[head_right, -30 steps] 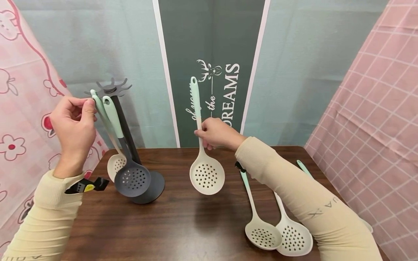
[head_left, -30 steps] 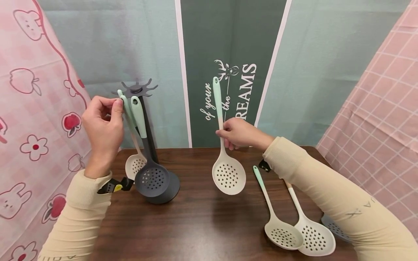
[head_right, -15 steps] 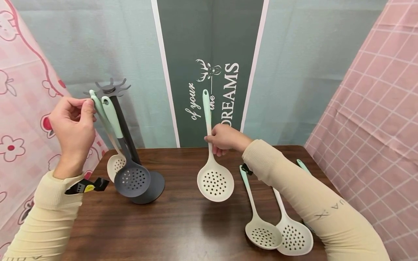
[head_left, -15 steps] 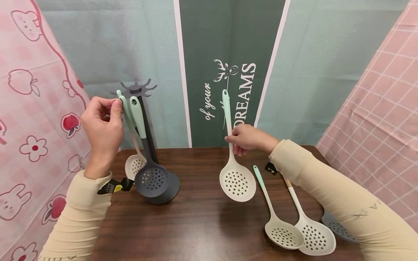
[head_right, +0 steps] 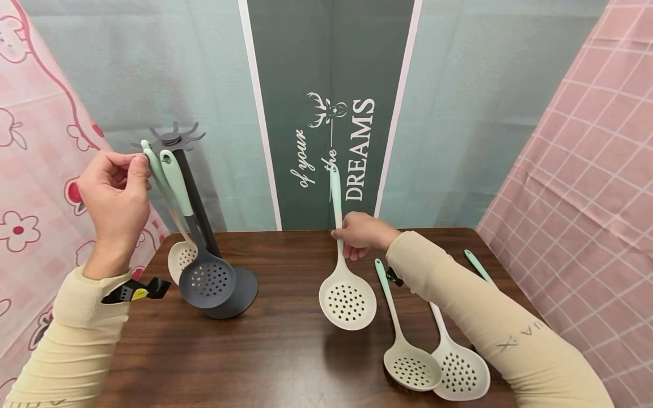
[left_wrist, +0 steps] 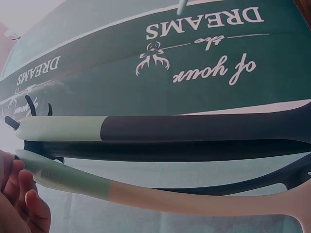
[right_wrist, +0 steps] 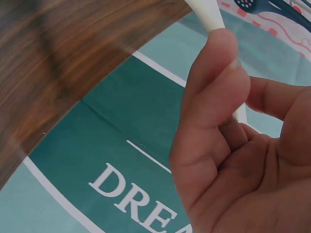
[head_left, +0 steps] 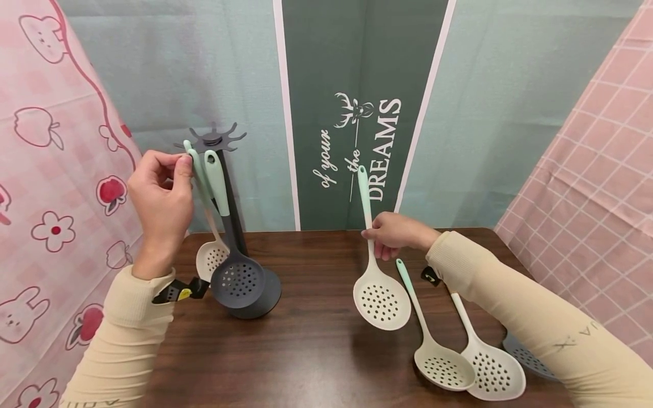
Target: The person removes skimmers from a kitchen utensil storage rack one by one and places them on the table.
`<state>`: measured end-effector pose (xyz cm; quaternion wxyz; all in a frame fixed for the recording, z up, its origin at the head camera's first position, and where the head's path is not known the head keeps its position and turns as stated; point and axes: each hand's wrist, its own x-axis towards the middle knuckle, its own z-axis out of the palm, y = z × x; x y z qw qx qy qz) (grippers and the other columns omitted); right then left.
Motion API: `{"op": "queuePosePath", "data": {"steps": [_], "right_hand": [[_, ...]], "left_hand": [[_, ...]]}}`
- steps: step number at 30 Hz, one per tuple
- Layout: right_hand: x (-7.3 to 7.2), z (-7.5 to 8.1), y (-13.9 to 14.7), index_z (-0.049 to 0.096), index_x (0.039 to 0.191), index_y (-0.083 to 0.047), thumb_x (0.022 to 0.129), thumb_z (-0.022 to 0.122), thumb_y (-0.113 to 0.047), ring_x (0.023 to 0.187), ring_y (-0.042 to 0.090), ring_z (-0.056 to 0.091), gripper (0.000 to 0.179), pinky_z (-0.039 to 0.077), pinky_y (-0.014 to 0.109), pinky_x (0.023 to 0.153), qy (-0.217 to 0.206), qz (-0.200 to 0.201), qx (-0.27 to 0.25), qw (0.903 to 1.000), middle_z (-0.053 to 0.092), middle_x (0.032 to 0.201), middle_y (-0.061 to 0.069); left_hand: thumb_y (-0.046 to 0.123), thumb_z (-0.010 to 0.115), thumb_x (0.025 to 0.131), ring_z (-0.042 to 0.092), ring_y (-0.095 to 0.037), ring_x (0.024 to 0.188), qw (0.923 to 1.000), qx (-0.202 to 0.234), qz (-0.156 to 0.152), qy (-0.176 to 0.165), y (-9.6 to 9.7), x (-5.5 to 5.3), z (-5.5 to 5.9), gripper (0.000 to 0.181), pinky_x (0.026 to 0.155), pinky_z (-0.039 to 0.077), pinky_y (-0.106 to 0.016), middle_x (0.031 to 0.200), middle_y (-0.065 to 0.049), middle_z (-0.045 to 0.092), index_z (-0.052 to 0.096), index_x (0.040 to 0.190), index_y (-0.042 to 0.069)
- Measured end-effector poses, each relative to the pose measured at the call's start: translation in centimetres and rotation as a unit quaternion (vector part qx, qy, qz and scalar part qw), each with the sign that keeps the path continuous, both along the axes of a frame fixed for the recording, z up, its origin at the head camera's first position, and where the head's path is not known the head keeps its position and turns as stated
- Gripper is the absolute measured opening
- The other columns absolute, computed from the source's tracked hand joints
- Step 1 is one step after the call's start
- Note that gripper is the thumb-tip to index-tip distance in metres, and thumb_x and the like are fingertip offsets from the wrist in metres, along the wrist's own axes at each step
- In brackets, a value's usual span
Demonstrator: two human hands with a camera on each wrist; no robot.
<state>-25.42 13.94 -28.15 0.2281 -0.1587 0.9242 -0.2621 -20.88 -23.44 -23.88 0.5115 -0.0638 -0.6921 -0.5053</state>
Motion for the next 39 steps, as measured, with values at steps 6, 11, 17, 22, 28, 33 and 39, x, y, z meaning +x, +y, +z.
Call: {"op": "queuePosePath", "data": {"steps": [6,11,17,22,28,33,39], "right_hand": [[0.1,-1.3,0.3,0.063,0.083,0.0,0.107,0.05,-0.02,0.05,0.008,0.061,0.034,0.052,0.025,0.051,-0.024,-0.003,0.007,0.9997,0.066,0.061,0.003],[0.4,-2.3,0.3,0.063,0.082,0.0,0.107,0.05,-0.018,0.049,0.008,0.061,0.034,0.051,0.023,0.049,-0.039,-0.009,0.007,0.9992,0.066,0.06,0.004],[1.1,-4.0,0.5,0.064,0.081,0.001,0.106,0.051,-0.015,0.051,0.009,0.062,0.033,0.055,0.024,0.052,-0.064,-0.012,0.0,0.9979,0.066,0.062,0.006],[1.5,-5.2,0.6,0.064,0.08,0.0,0.106,0.051,-0.015,0.05,0.009,0.061,0.033,0.055,0.024,0.051,-0.072,-0.017,0.003,0.9973,0.066,0.061,0.006],[2.1,-6.5,0.4,0.063,0.077,0.0,0.106,0.051,-0.016,0.049,0.009,0.06,0.035,0.055,0.025,0.05,-0.093,-0.027,0.005,0.9953,0.065,0.059,0.006],[2.4,-7.5,0.3,0.063,0.077,0.0,0.105,0.051,-0.017,0.048,0.009,0.059,0.035,0.054,0.024,0.05,-0.109,-0.038,0.007,0.9932,0.065,0.058,0.006],[2.8,-8.7,0.3,0.064,0.076,0.001,0.105,0.051,-0.016,0.047,0.009,0.058,0.036,0.052,0.022,0.048,-0.122,-0.04,0.011,0.9916,0.065,0.058,0.005]], "left_hand": [[0.008,0.069,0.095,0.057,-0.001,0.063,1.0,0.002,-0.001,0.002,0.0,0.0,0.0,0.017,0.059,0.041,-0.016,0.079,0.013,0.066,0.069,0.094,-0.009],[0.008,0.069,0.095,0.058,-0.002,0.063,1.0,0.003,-0.002,0.003,0.0,0.0,-0.1,0.017,0.059,0.041,-0.016,0.079,0.013,0.066,0.069,0.094,-0.009],[0.009,0.069,0.096,0.057,-0.002,0.062,1.0,0.0,-0.002,0.005,0.0,0.0,-0.1,0.019,0.058,0.042,-0.016,0.078,0.013,0.066,0.069,0.094,-0.009],[0.01,0.069,0.096,0.056,-0.003,0.062,0.9999,-0.002,-0.006,0.01,0.1,0.1,-0.1,0.019,0.058,0.042,-0.017,0.078,0.012,0.066,0.069,0.093,-0.009],[0.013,0.068,0.097,0.057,-0.003,0.062,0.9997,-0.013,-0.006,0.018,0.1,0.2,-0.1,0.021,0.057,0.042,-0.018,0.078,0.014,0.066,0.069,0.093,-0.008],[0.013,0.069,0.097,0.057,-0.004,0.062,0.9998,-0.008,-0.009,0.017,0.1,0.2,-0.1,0.021,0.058,0.042,-0.018,0.079,0.012,0.066,0.069,0.093,-0.007],[0.015,0.067,0.098,0.057,-0.004,0.063,0.9994,-0.021,-0.008,0.026,0.0,0.0,-0.2,0.024,0.057,0.043,-0.02,0.08,0.016,0.065,0.068,0.094,-0.009]]}}
